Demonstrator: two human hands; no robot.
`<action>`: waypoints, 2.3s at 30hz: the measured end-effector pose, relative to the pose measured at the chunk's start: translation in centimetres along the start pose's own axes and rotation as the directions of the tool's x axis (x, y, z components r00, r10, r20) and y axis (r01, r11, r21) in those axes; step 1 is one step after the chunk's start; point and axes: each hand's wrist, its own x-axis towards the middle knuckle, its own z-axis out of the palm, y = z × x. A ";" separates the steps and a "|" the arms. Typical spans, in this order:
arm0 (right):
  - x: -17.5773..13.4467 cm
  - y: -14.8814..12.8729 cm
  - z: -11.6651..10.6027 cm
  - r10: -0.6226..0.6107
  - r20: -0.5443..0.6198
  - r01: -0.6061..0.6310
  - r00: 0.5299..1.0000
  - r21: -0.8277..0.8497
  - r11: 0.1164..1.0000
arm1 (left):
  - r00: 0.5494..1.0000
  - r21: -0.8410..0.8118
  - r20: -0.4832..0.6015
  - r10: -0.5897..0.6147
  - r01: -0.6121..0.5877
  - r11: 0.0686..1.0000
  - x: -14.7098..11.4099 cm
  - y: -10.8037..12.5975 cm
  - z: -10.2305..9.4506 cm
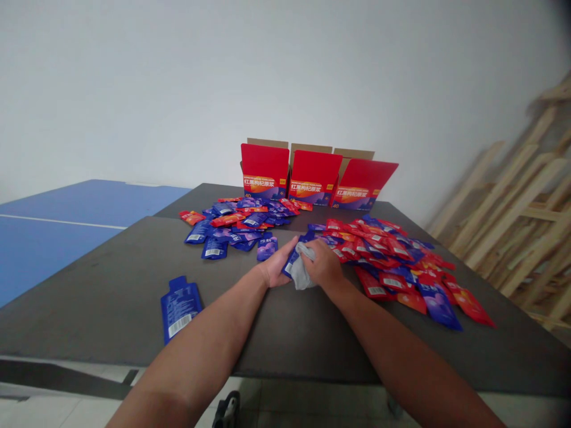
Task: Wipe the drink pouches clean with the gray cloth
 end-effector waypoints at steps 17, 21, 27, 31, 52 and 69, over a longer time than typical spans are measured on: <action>1.3 2.8 -0.7 0.439 -0.162 -0.415 0.883 0.163 0.895 | 0.996 0.111 0.081 -0.035 0.026 0.993 0.0 -0.1 -0.4; 0.9 1.9 -0.8 0.292 -0.194 -0.269 0.937 0.134 0.954 | 0.999 0.015 0.040 0.015 -0.015 1.000 0.0 0.4 -0.4; -0.8 -1.4 -0.6 -0.287 0.140 0.286 0.948 0.024 0.958 | 0.998 -0.035 -0.055 -0.034 0.032 0.999 -0.1 0.7 -0.4; -1.0 -2.3 -0.6 -0.363 0.183 0.369 0.914 -0.003 0.929 | 0.995 -0.016 -0.038 -0.095 0.094 0.995 0.1 0.3 -0.5; 1.1 2.9 0.0 0.445 -0.192 -0.390 0.875 0.268 0.881 | 1.000 0.184 0.002 0.001 -0.002 0.983 0.2 -0.3 0.1; 0.2 1.8 -0.7 -0.030 -0.035 0.036 0.999 0.195 0.980 | 0.851 -0.098 -0.316 0.419 -0.469 0.878 0.8 1.7 -0.6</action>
